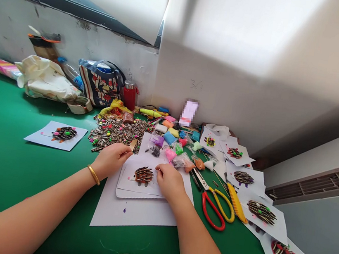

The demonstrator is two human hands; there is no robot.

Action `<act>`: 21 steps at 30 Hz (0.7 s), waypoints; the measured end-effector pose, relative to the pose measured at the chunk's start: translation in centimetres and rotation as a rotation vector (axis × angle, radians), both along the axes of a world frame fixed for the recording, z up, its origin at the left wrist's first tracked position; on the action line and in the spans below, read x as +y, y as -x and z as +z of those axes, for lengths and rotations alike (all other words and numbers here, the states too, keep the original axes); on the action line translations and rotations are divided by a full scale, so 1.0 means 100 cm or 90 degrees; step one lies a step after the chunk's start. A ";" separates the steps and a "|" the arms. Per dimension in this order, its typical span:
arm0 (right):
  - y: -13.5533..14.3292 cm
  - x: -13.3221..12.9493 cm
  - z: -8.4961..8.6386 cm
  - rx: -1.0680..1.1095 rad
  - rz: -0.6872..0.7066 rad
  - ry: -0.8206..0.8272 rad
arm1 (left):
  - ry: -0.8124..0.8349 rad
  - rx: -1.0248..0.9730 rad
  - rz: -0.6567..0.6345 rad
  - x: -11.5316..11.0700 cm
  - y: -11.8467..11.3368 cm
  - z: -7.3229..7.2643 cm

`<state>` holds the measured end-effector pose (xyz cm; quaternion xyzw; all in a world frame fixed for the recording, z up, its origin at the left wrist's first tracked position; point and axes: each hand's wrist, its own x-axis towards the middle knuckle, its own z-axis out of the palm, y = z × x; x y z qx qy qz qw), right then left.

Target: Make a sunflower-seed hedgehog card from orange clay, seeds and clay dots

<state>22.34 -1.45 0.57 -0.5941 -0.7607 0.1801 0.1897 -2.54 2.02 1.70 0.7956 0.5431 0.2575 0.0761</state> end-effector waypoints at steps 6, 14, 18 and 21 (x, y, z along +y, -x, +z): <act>0.001 0.000 0.000 -0.010 0.001 0.003 | 0.018 -0.025 -0.043 -0.001 -0.002 -0.005; 0.000 0.002 0.000 -0.026 0.000 -0.020 | 0.031 -0.011 -0.089 -0.007 -0.007 -0.003; -0.003 0.006 0.001 -0.080 -0.029 -0.133 | 0.035 -0.005 -0.098 -0.009 -0.009 -0.002; -0.005 0.010 0.002 -0.145 -0.074 -0.203 | 0.030 -0.007 -0.100 -0.010 -0.010 -0.003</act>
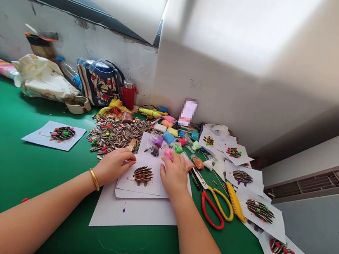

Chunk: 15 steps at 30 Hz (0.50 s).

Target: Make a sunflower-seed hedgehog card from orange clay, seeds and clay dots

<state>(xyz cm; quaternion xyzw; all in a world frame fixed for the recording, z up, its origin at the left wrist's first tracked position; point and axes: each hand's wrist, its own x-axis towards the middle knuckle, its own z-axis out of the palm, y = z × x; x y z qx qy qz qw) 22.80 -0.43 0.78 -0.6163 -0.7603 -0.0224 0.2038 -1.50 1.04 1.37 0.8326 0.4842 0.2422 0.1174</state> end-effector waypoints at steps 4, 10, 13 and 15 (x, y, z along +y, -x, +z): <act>-0.001 0.004 -0.002 -0.065 -0.022 0.034 | -0.003 -0.004 -0.004 -0.001 -0.001 -0.002; 0.000 0.007 -0.005 -0.080 -0.026 0.045 | -0.005 -0.024 -0.006 -0.001 -0.002 -0.001; -0.001 0.006 -0.002 -0.028 -0.031 0.007 | -0.005 -0.029 -0.001 -0.002 -0.001 0.000; -0.002 0.005 0.000 0.034 -0.046 -0.029 | -0.007 -0.036 0.003 -0.002 -0.001 0.001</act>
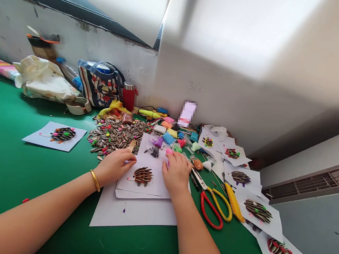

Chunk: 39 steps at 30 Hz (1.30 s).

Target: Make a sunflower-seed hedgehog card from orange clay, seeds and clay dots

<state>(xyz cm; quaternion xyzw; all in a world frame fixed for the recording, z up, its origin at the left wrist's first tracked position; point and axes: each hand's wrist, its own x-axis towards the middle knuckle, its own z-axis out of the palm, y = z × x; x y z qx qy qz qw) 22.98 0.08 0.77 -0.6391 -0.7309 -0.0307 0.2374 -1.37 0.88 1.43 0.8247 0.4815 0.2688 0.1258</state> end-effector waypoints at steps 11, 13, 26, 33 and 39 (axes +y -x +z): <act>0.012 -0.014 0.002 0.342 0.153 -0.014 | -0.011 -0.197 -0.003 -0.009 -0.006 0.008; 0.019 -0.020 0.004 0.336 0.211 -0.011 | -0.024 -0.263 -0.019 -0.013 -0.009 0.010; 0.033 -0.031 0.014 0.185 0.282 -0.015 | 0.080 -0.377 -0.023 -0.028 -0.023 0.007; 0.034 -0.034 0.019 0.166 0.288 -0.035 | 0.028 -0.340 -0.038 -0.026 -0.022 0.005; 0.032 -0.031 0.016 0.172 0.309 -0.033 | 0.053 -0.272 -0.065 -0.023 -0.019 0.004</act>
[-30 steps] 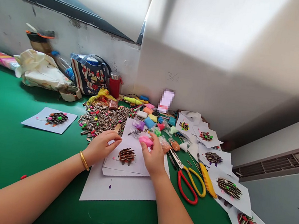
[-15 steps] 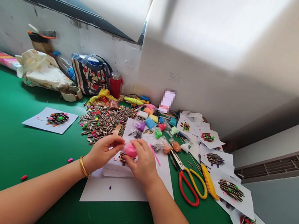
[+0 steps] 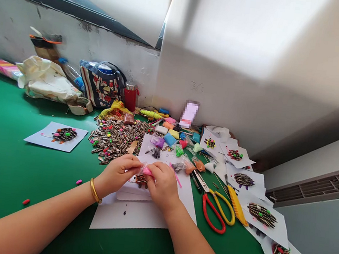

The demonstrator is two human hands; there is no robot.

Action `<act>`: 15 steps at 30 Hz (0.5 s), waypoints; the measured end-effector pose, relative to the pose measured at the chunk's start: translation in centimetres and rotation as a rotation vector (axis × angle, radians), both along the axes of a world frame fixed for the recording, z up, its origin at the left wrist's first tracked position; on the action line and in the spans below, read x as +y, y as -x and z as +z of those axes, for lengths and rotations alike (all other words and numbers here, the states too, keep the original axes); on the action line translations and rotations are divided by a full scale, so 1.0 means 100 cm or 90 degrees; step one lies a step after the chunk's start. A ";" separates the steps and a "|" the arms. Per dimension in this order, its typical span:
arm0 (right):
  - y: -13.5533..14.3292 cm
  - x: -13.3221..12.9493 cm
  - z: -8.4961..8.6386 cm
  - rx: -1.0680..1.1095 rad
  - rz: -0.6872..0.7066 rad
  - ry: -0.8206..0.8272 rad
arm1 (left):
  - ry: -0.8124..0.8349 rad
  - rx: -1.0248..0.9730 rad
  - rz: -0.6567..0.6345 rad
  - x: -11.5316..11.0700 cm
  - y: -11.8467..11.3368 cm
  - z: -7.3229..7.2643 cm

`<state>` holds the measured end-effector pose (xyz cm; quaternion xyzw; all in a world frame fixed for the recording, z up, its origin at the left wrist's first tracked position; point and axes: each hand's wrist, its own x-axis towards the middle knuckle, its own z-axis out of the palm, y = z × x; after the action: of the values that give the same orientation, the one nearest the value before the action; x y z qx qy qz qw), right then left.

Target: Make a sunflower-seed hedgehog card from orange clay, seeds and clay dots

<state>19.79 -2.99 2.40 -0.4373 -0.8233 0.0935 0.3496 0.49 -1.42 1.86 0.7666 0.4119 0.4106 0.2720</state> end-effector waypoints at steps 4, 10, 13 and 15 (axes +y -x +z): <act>0.000 0.001 -0.001 -0.019 -0.003 -0.003 | -0.002 0.047 -0.006 0.000 0.001 -0.001; 0.004 -0.004 -0.003 -0.094 -0.010 -0.020 | -0.067 0.071 0.026 -0.004 0.000 0.001; 0.006 -0.006 -0.003 -0.107 -0.013 -0.020 | -0.103 0.073 0.041 -0.007 -0.002 0.002; 0.007 -0.007 -0.003 -0.100 -0.007 -0.011 | -0.115 0.066 0.041 -0.007 -0.003 0.004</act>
<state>19.06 -3.66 2.05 -0.4447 -0.8465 0.0498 0.2884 0.75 -2.16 2.22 0.7947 0.4112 0.4141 0.1669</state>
